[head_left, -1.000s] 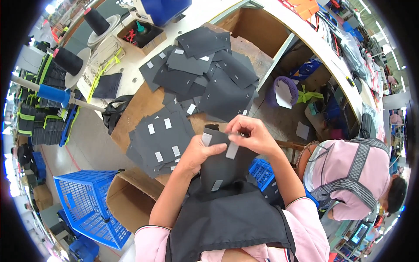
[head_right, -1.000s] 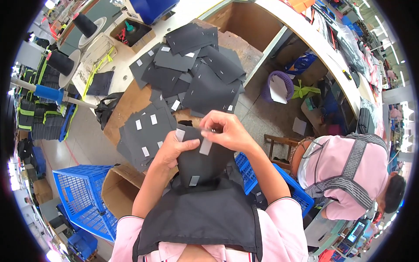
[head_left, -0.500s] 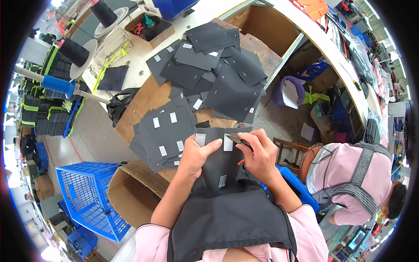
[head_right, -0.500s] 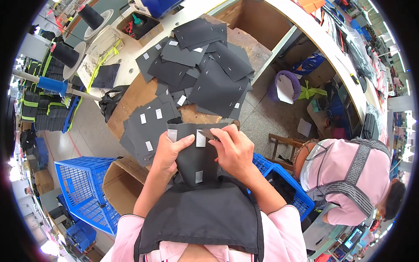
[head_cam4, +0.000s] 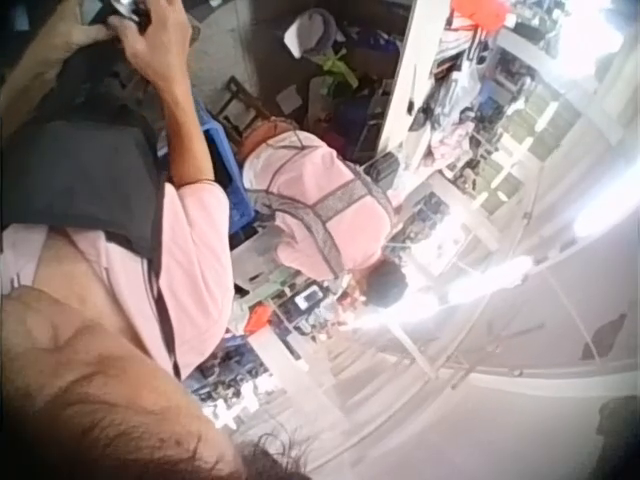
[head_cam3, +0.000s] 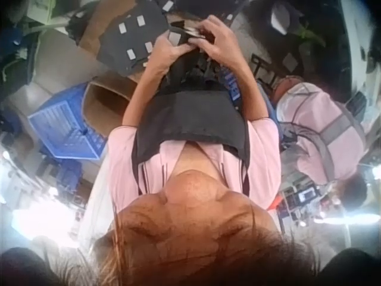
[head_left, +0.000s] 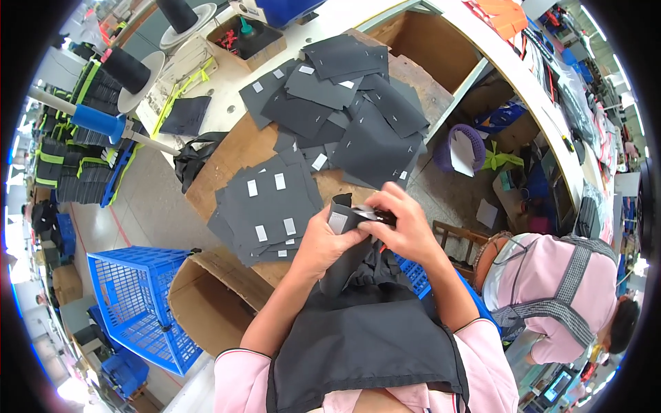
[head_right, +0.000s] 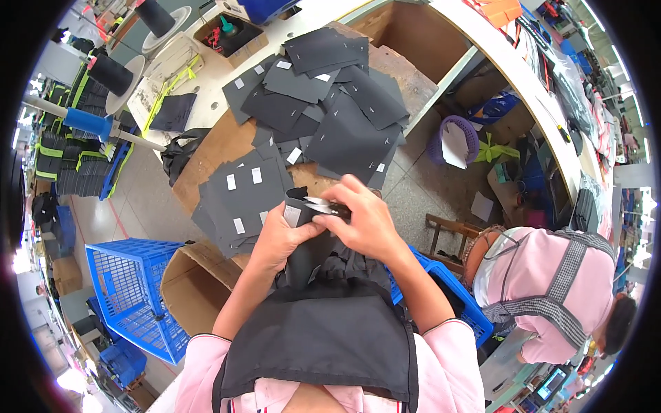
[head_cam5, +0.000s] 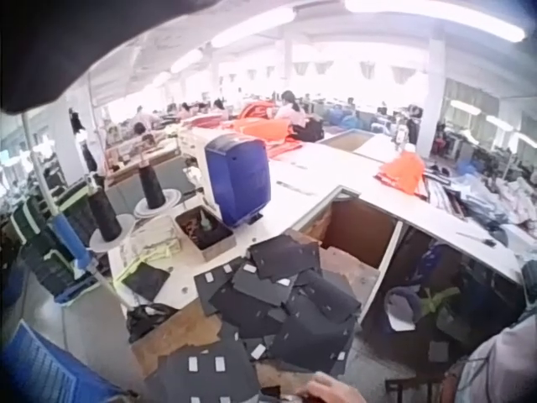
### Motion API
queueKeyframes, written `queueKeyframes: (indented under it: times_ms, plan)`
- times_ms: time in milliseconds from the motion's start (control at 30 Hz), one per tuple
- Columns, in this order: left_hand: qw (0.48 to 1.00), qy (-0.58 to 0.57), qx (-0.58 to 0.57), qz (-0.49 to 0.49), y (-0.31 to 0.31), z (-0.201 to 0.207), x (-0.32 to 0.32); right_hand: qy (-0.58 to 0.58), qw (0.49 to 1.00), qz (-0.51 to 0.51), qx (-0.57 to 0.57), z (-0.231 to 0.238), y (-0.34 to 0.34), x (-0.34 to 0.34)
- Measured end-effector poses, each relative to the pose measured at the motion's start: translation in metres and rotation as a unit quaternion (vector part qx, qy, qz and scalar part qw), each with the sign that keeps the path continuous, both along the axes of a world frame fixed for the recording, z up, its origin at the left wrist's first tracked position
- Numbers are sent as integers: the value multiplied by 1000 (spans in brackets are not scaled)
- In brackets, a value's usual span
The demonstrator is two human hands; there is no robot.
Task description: Trimming small black fabric pieces with scissors at a manufacturing station.
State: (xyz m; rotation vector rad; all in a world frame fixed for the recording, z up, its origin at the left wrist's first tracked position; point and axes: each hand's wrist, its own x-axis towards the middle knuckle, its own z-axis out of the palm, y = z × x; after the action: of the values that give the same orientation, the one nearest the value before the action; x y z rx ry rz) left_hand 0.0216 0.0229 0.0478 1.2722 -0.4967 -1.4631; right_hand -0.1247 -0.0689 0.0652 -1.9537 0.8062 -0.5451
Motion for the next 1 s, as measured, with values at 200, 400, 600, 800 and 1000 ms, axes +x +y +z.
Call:
queueKeyframes:
  times_ms: [200,400,600,800,1000]
  plan:
    - [987,154,-44,2,12,-1,25,6,992,11,127,-19,-3,-8]
    - [985,165,-16,57,12,-11,24,-52,979,-126,-152,-8,29,0]
    - [987,133,-33,87,8,-4,17,-17,973,-90,-211,-12,30,-2]
    - [991,86,-29,98,8,6,15,-6,957,-42,-285,-3,21,-4]
    - [991,75,-25,104,8,9,13,-24,970,41,-240,1,13,-10]
